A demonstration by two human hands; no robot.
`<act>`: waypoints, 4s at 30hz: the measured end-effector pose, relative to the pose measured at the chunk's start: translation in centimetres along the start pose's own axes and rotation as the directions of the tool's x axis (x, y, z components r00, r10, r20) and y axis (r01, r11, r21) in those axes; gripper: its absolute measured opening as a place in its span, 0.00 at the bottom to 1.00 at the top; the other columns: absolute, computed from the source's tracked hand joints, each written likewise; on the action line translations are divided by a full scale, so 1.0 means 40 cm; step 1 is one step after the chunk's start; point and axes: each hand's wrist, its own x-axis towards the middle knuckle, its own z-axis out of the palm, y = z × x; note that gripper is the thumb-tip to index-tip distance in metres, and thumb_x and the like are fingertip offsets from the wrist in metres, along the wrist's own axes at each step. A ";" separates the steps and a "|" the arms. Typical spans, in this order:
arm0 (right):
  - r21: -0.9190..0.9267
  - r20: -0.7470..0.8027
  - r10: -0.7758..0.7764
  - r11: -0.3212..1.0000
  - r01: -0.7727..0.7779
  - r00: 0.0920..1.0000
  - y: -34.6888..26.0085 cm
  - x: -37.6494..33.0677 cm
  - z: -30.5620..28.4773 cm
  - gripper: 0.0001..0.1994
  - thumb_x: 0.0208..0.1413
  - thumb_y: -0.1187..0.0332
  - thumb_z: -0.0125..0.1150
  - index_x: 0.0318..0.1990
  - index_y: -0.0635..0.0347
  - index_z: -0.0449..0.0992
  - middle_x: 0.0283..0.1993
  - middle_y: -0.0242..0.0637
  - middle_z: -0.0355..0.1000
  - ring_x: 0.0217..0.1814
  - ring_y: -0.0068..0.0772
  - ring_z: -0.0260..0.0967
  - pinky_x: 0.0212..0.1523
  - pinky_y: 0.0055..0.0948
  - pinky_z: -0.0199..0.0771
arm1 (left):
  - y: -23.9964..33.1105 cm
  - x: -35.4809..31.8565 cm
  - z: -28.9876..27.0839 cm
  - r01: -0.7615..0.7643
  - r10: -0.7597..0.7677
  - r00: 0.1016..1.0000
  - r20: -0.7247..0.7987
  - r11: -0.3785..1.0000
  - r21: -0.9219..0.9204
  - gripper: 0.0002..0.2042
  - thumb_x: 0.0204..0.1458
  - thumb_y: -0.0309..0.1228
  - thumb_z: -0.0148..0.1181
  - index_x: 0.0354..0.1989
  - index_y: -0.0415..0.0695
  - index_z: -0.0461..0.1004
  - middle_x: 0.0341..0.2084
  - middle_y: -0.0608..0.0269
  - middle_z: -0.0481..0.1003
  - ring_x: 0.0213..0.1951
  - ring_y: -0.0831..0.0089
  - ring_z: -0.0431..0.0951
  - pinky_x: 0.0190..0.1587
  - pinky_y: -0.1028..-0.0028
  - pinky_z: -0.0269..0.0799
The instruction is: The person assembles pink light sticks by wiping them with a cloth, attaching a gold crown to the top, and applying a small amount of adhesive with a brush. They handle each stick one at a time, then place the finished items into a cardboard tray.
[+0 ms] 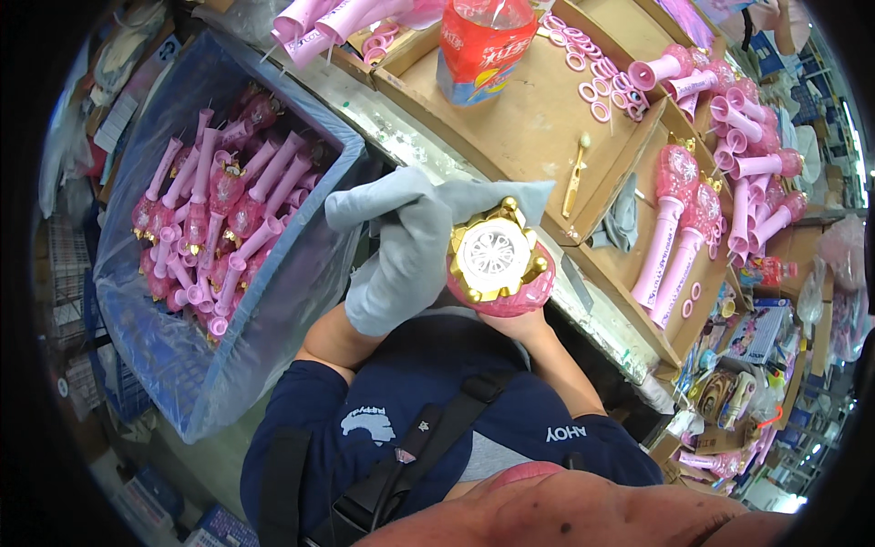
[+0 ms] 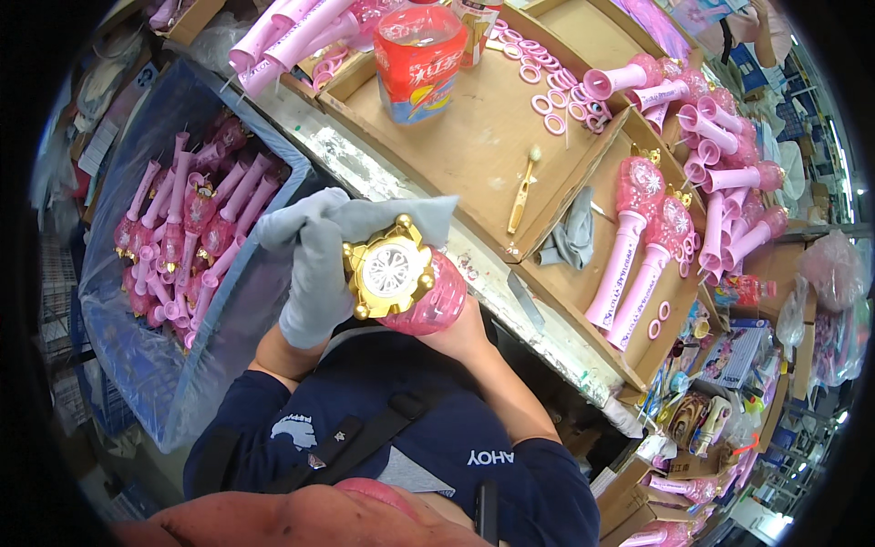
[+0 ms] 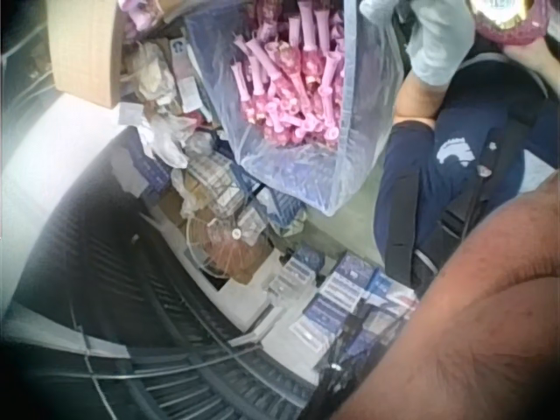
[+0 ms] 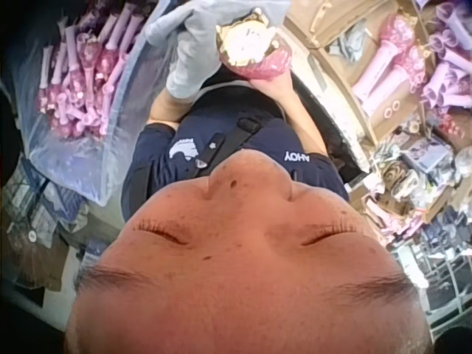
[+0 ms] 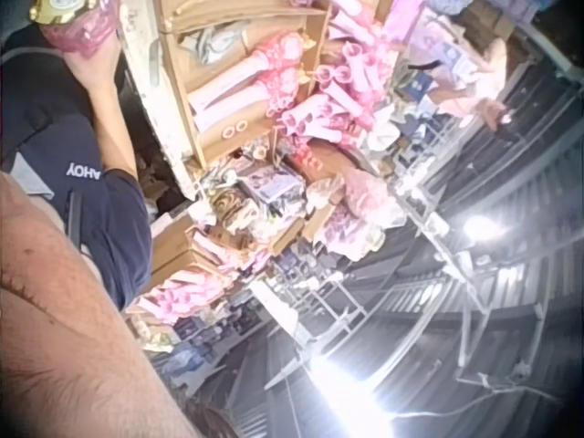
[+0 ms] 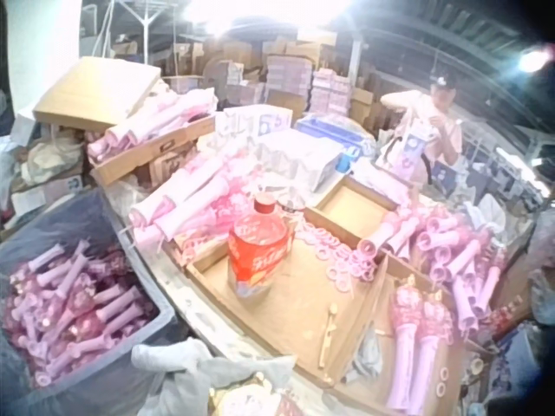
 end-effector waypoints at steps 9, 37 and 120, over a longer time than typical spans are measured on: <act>-0.112 -0.019 0.238 0.965 -0.239 0.971 -0.029 -0.084 -0.105 0.25 0.35 0.61 0.70 0.45 0.55 0.71 0.35 0.49 0.75 0.39 0.55 0.74 0.40 0.44 0.75 | -0.017 0.066 -0.063 -0.551 0.401 0.787 0.470 0.114 0.826 0.12 0.40 0.22 0.57 0.34 0.30 0.68 0.27 0.52 0.69 0.27 0.57 0.73 0.29 0.65 0.68; 0.932 -0.129 -0.221 -0.360 0.042 0.967 -0.146 0.142 -0.295 0.28 0.60 0.51 0.55 0.58 0.63 0.60 0.44 0.36 0.68 0.46 0.29 0.69 0.53 0.41 0.70 | -0.151 0.047 -0.186 -0.072 -0.189 0.970 -0.155 0.384 -0.920 0.30 0.61 0.51 0.47 0.52 0.29 0.67 0.50 0.51 0.72 0.54 0.61 0.70 0.61 0.64 0.63; 0.079 0.679 -0.131 0.991 0.106 0.723 -0.354 0.556 0.310 0.22 0.41 0.64 0.64 0.44 0.67 0.72 0.32 0.50 0.74 0.34 0.46 0.76 0.35 0.39 0.75 | -0.033 -0.376 -0.701 0.567 0.267 0.807 -0.526 -0.597 0.567 0.07 0.53 0.43 0.56 0.28 0.56 0.75 0.21 0.70 0.72 0.24 0.64 0.74 0.23 0.51 0.62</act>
